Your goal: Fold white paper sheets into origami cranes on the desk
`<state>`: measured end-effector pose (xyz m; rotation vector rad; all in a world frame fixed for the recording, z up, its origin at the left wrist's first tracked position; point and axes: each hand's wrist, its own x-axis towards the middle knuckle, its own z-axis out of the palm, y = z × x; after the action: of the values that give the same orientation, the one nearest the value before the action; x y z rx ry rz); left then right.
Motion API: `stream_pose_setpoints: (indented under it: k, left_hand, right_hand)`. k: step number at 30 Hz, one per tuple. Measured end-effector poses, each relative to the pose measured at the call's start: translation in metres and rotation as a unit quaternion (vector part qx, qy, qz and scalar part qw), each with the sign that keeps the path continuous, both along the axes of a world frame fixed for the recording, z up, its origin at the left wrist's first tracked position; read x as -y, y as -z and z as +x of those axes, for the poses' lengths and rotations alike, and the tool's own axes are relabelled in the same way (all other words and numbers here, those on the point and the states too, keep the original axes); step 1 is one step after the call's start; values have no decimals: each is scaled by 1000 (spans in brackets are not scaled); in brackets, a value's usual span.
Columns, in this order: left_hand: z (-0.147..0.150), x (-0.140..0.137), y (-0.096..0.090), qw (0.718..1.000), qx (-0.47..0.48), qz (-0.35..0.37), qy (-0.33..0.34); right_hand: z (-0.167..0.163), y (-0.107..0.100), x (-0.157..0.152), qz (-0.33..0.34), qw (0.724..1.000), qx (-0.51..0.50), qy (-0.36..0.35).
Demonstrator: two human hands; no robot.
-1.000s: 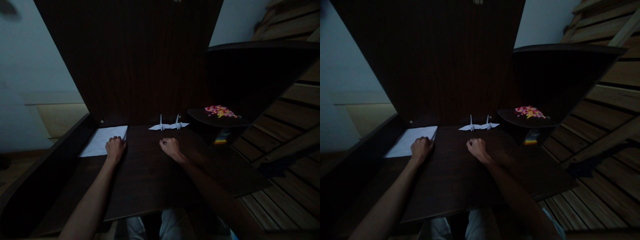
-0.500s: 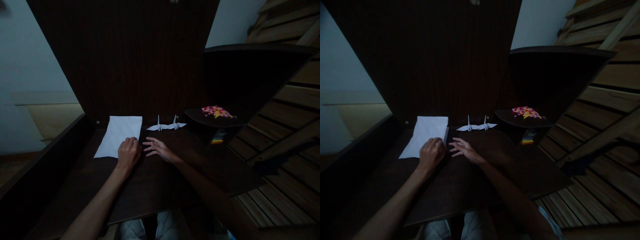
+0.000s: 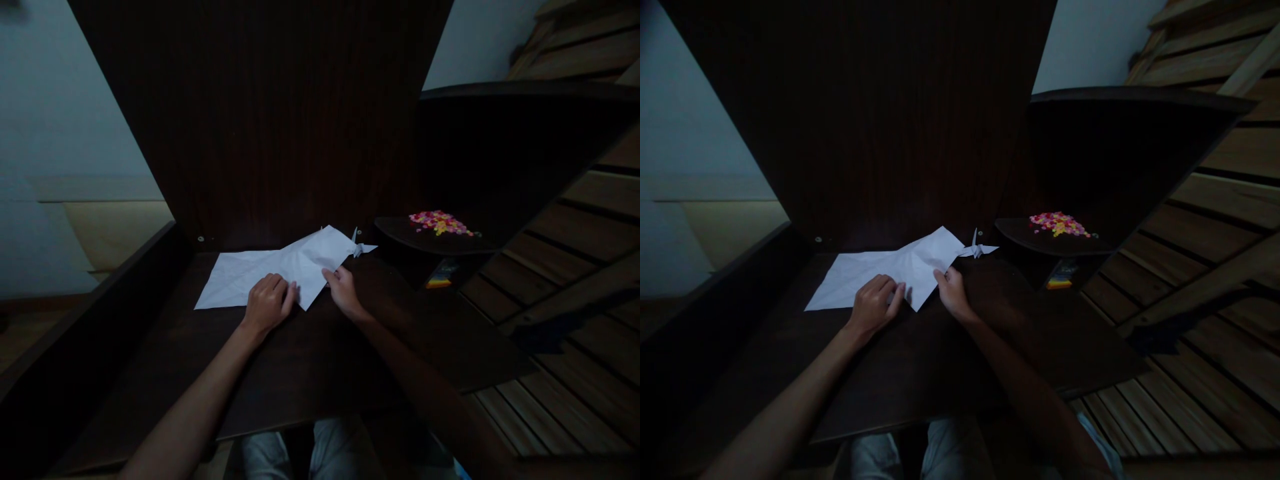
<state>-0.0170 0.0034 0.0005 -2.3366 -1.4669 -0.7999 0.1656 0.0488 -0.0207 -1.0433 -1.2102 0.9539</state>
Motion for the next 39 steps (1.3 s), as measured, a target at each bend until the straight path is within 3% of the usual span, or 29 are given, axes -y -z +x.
stream_pose_setpoints:
  k: [4, 8, 15, 24, 31, 36, 39]
  left_hand:
    - [-14, -13, 10, 995, -10, -51, -89]
    - [-26, -25, 23, 991, -48, -112, -50]
    - [-38, -31, 24, 974, -61, -183, -116]
    - [-55, -33, 11, 962, -39, -192, -191]
    - [-63, -34, 11, 949, -35, -187, -253]
    - [-70, -42, 16, 968, 38, -143, -203]
    - [-68, -45, 14, 962, 206, -138, -111]
  right_hand:
    - [18, -16, 2, 77, 994, 3, 76]
    - [34, -22, -2, 106, 987, -33, 119]
    - [44, -14, -10, 96, 986, -109, 84]
    - [33, -21, 1, 42, 987, -158, -1]
    - [29, -30, 7, 4, 983, -180, -39]
    - [30, -33, 9, -22, 980, -189, -61]
    - [32, -34, 9, -38, 975, -210, -68]
